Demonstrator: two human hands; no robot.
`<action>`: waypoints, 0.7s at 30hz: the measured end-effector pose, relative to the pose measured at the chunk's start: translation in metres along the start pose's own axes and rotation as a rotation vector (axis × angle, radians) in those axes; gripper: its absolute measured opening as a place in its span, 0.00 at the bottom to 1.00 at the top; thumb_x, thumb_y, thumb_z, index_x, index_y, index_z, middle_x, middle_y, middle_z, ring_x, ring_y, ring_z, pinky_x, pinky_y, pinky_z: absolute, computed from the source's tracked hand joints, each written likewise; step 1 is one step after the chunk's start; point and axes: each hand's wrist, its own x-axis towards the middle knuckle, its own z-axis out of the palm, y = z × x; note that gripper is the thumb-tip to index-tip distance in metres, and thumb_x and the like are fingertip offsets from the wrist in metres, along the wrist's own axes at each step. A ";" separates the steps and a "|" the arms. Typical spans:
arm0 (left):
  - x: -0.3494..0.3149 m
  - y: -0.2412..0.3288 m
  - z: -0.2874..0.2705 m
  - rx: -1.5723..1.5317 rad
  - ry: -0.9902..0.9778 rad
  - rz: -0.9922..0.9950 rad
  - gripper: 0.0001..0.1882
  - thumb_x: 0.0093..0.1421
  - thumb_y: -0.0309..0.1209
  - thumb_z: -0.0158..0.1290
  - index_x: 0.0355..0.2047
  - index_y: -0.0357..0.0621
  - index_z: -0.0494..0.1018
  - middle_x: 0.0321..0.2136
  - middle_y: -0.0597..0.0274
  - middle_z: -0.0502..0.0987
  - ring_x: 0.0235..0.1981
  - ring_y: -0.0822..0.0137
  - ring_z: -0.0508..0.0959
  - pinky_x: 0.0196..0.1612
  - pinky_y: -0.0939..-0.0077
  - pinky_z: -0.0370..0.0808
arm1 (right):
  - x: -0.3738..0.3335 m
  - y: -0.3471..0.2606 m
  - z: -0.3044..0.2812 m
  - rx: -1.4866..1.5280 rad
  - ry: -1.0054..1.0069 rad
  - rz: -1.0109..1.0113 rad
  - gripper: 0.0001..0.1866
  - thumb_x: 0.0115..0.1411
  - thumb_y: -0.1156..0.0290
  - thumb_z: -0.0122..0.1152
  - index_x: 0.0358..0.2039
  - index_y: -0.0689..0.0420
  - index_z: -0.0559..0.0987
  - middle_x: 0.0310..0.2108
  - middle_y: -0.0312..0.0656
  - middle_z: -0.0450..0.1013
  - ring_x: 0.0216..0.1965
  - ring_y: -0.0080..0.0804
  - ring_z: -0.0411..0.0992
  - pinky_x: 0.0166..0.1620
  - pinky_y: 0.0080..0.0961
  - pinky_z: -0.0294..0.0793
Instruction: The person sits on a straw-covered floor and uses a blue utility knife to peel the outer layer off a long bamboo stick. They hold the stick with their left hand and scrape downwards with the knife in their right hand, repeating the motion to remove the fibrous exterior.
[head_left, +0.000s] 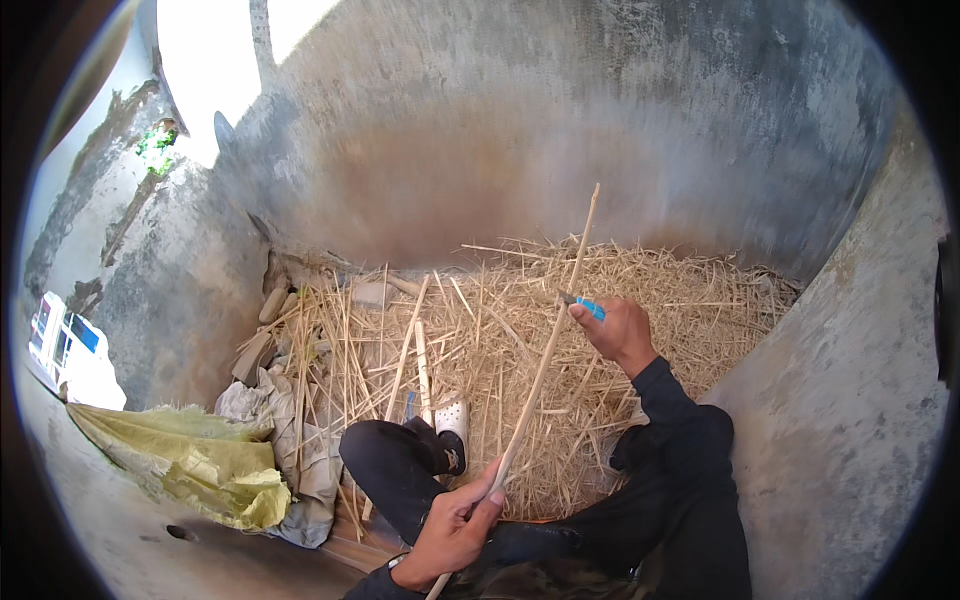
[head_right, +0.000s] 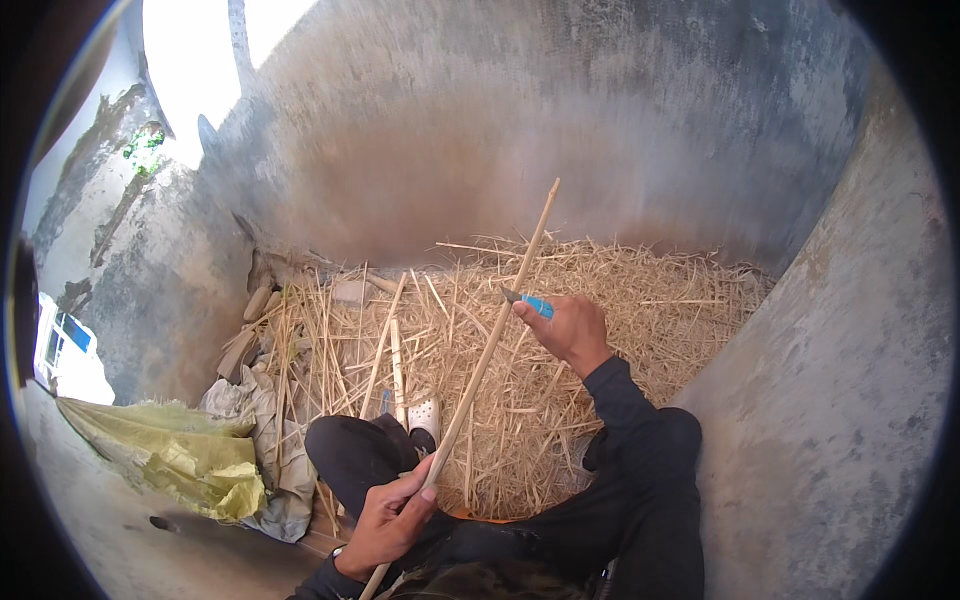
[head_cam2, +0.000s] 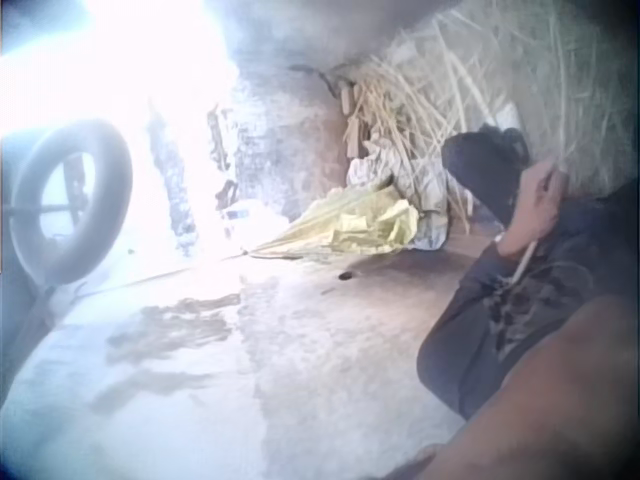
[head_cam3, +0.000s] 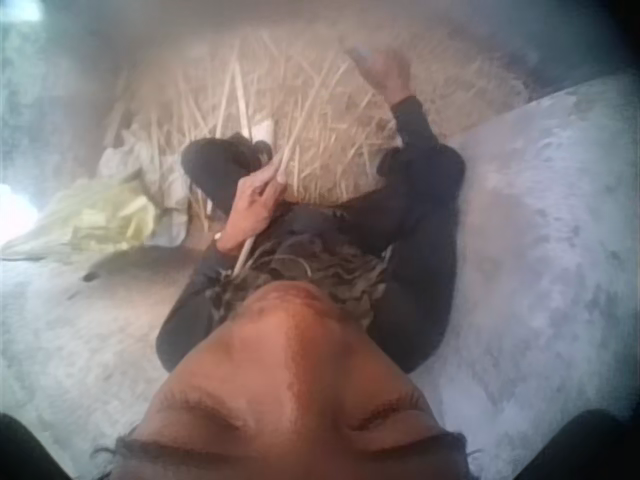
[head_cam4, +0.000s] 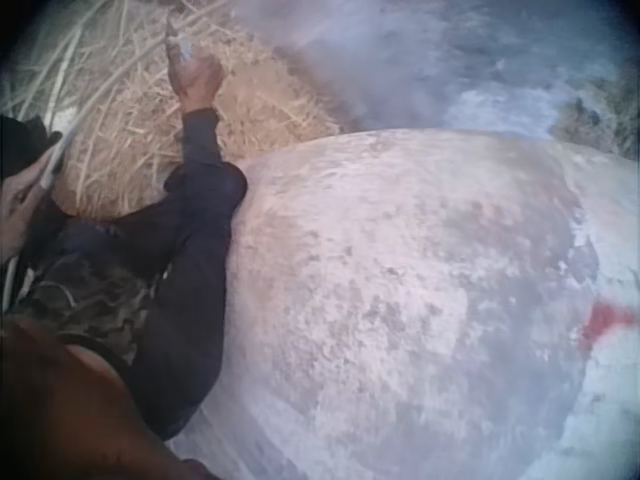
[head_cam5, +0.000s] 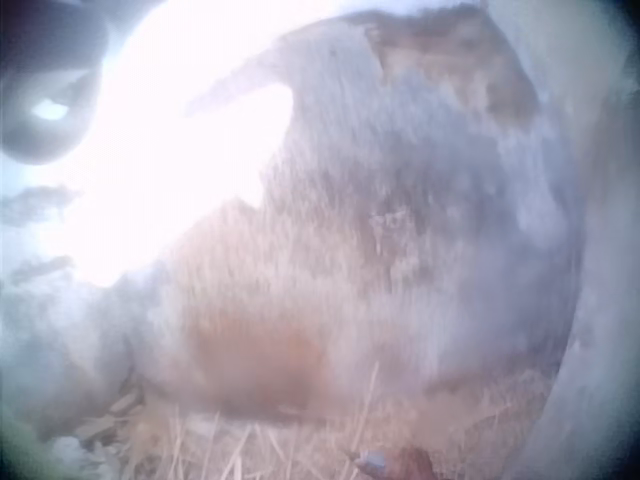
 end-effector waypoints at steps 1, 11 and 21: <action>0.000 -0.001 -0.001 -0.010 0.003 0.004 0.23 0.67 0.25 0.46 0.62 0.37 0.61 0.24 0.75 0.65 0.26 0.84 0.61 0.28 0.89 0.60 | -0.004 0.000 0.002 -0.001 0.007 0.007 0.39 0.56 0.28 0.42 0.13 0.51 0.77 0.07 0.38 0.64 0.10 0.34 0.66 0.16 0.35 0.63; -0.010 0.000 0.002 0.049 -0.006 -0.041 0.23 0.67 0.26 0.46 0.62 0.37 0.61 0.25 0.75 0.65 0.26 0.85 0.60 0.28 0.89 0.59 | 0.002 0.007 -0.001 0.011 0.018 -0.041 0.41 0.55 0.26 0.42 0.10 0.54 0.73 0.07 0.40 0.63 0.11 0.36 0.66 0.17 0.36 0.64; -0.016 -0.017 0.006 0.172 -0.037 0.055 0.23 0.67 0.29 0.47 0.62 0.38 0.62 0.25 0.75 0.68 0.22 0.85 0.62 0.25 0.91 0.59 | 0.051 0.082 -0.001 -0.104 0.120 0.214 0.44 0.53 0.24 0.42 0.12 0.58 0.76 0.11 0.47 0.69 0.16 0.46 0.71 0.22 0.42 0.68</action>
